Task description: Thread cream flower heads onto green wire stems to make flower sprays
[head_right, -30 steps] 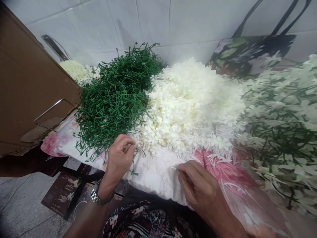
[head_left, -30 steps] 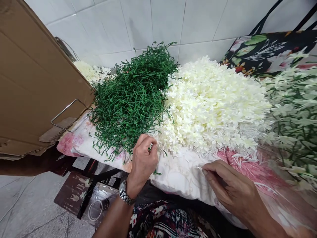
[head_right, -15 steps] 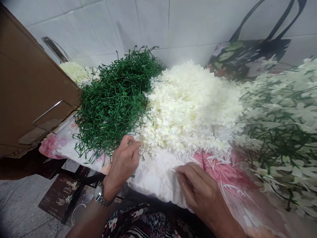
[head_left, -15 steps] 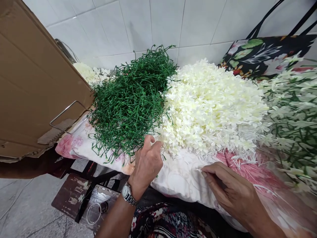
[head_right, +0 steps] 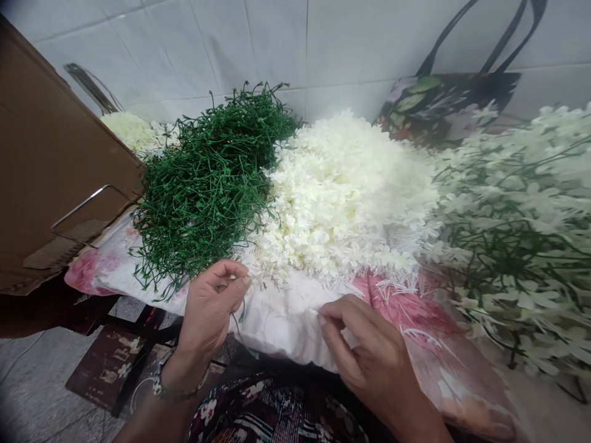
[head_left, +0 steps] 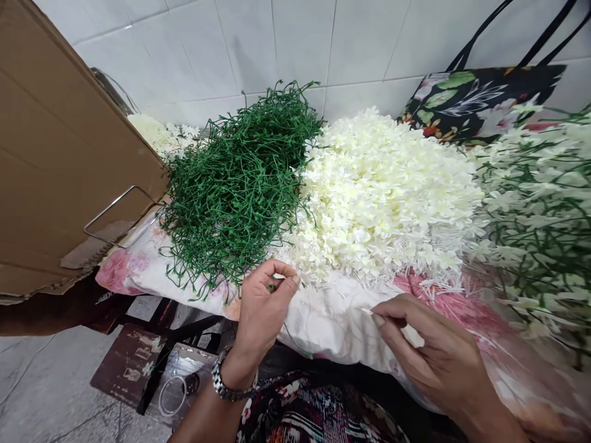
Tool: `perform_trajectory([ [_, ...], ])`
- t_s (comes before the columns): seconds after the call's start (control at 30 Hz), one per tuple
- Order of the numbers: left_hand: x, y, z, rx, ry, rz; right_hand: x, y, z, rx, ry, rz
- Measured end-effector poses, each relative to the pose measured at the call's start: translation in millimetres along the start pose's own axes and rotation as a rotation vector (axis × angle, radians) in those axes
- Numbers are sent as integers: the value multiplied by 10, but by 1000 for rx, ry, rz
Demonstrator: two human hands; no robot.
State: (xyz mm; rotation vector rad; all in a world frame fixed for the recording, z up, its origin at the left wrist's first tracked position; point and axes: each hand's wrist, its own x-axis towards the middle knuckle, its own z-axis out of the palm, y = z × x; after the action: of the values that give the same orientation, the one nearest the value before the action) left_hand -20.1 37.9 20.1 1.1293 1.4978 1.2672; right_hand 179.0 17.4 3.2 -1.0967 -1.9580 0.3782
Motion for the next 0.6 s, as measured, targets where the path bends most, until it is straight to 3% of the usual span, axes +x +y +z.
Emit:
perform_trajectory([
  [0.1,-107,11,89,-152,-56,-136,75,-193,37,29,19,-14],
  [0.23,-222,-9,183,-193,-117,-192,130,-295,161,-24,66,-10],
  [0.4,-264,-56,223,-104,-178,-85,119,-225,235,-108,113,16],
  [0.6,-271,-22,253,81,-217,138,110,-190,225,-96,85,27],
])
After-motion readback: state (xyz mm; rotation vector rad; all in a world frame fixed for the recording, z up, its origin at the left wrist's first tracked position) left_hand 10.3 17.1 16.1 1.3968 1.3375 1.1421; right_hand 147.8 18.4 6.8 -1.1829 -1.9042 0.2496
